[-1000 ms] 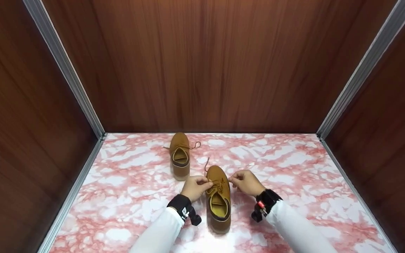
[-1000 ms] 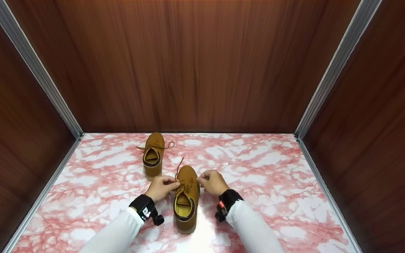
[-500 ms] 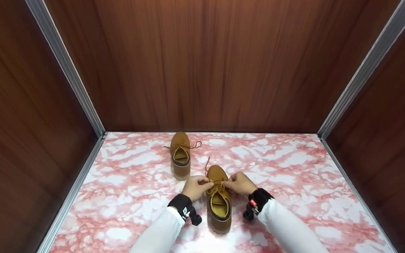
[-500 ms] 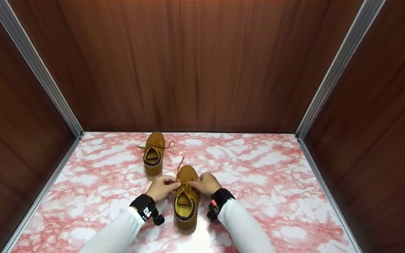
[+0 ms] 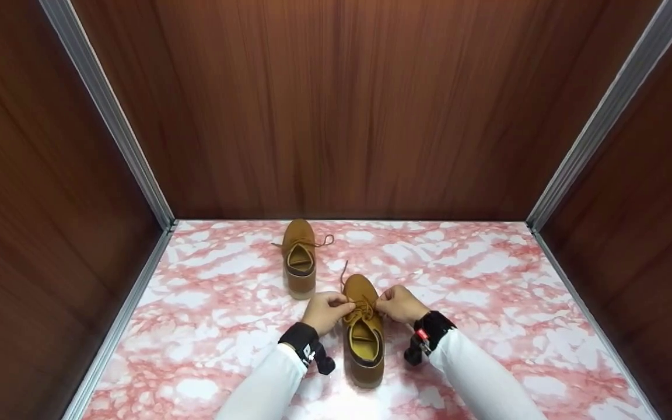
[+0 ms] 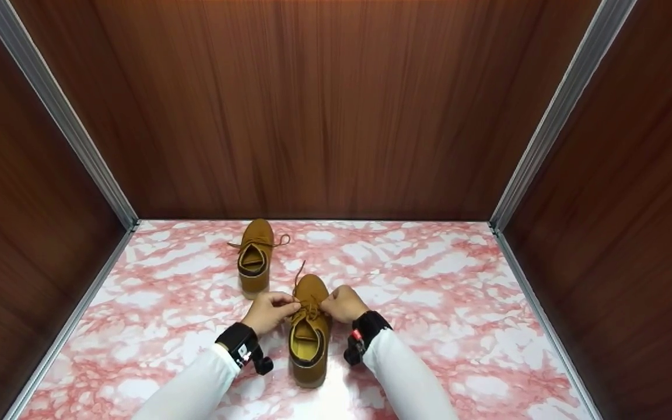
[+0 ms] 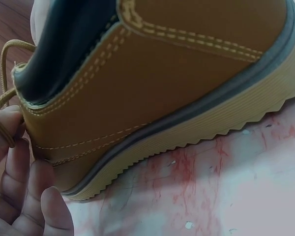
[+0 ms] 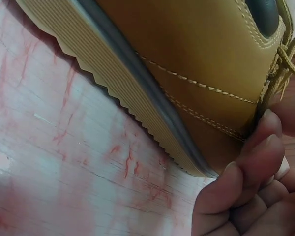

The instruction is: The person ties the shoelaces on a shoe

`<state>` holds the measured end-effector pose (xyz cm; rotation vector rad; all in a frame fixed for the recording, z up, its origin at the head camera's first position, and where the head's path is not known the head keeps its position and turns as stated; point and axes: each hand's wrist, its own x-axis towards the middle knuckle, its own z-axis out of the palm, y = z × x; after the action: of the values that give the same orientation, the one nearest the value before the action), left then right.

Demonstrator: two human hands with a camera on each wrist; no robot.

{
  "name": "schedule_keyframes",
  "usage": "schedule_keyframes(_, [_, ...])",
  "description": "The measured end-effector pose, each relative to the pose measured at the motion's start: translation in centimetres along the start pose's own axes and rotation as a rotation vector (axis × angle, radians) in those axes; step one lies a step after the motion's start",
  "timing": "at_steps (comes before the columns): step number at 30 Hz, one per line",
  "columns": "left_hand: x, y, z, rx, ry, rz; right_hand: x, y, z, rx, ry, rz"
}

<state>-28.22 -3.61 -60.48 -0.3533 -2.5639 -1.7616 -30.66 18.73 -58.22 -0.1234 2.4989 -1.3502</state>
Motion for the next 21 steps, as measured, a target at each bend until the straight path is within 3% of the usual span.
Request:
schedule_keyframes(4, [0.0,0.2,-0.1,-0.030,-0.003,-0.009,0.3,-0.2,-0.4,0.057,0.072,-0.014])
schedule_keyframes(8, [0.1,0.4,-0.1,-0.073,0.003,-0.013,0.3,-0.7,-1.3,0.204,0.111,-0.010])
schedule_keyframes(14, [0.3,0.6,0.0,-0.105,0.015,-0.045,0.0,-1.6,-2.4,0.462,0.057,0.002])
schedule_keyframes(21, [0.3,1.1,0.2,-0.150,0.020,-0.004,-0.4,-2.3,-3.1,0.559,0.000,-0.037])
